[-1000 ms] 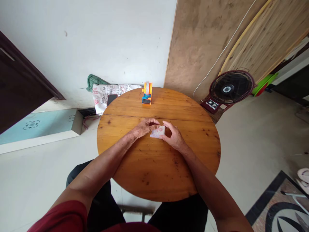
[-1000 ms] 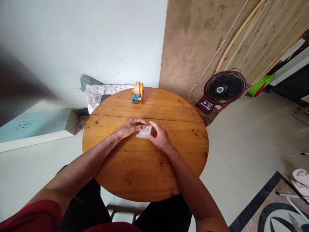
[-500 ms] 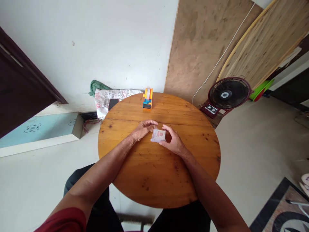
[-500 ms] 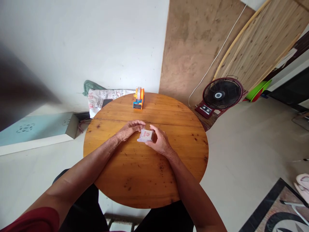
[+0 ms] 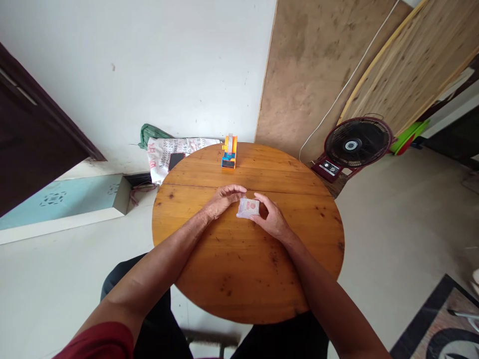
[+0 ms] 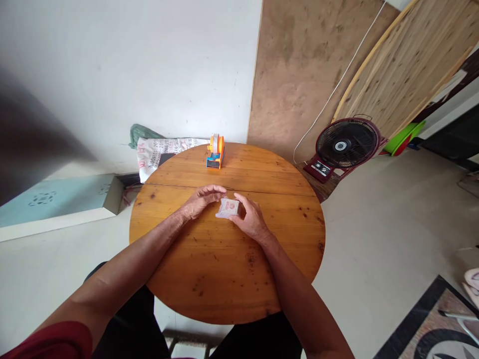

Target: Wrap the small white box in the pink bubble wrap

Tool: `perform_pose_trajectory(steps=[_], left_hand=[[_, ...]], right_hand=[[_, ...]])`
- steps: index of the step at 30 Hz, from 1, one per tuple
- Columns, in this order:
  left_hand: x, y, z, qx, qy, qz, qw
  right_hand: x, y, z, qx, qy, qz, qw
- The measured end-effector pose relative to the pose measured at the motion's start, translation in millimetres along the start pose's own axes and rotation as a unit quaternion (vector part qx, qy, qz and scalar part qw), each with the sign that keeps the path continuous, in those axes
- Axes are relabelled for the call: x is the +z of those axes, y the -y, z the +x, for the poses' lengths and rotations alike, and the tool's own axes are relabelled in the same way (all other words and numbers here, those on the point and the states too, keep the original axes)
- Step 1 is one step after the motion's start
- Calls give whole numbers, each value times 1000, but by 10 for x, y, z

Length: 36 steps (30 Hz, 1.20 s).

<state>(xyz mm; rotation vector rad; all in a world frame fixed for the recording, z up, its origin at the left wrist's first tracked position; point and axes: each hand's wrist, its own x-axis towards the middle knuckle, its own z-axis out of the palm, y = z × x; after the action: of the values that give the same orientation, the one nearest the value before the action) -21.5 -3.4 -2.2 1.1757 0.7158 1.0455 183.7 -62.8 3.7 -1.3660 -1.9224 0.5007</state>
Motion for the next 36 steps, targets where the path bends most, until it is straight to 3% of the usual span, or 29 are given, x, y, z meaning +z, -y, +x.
perform_pose_trajectory(steps=[7, 13, 24, 27, 31, 33, 36], left_hand=[[0, 25, 3, 6, -13, 38, 999], [7, 35, 0, 11, 16, 57, 998], [36, 70, 3, -10, 55, 27, 998], [33, 57, 3, -7, 42, 35, 998], [19, 15, 8, 9, -18, 52, 998], [3, -8, 11, 8, -42, 54, 998], [-29, -34, 7, 0, -48, 66, 997]], right_hand=[[-31, 26, -6, -3, 40, 1, 999], [-173, 77, -31, -60, 8, 26, 998], [-112, 18, -23, -113, -3, -94, 989], [-112, 23, -17, -84, -39, -4, 996], [-109, -36, 15, 49, -113, 167, 978], [-114, -78, 30, 106, -83, 220, 966], [-152, -101, 35, 114, -5, 267, 957]])
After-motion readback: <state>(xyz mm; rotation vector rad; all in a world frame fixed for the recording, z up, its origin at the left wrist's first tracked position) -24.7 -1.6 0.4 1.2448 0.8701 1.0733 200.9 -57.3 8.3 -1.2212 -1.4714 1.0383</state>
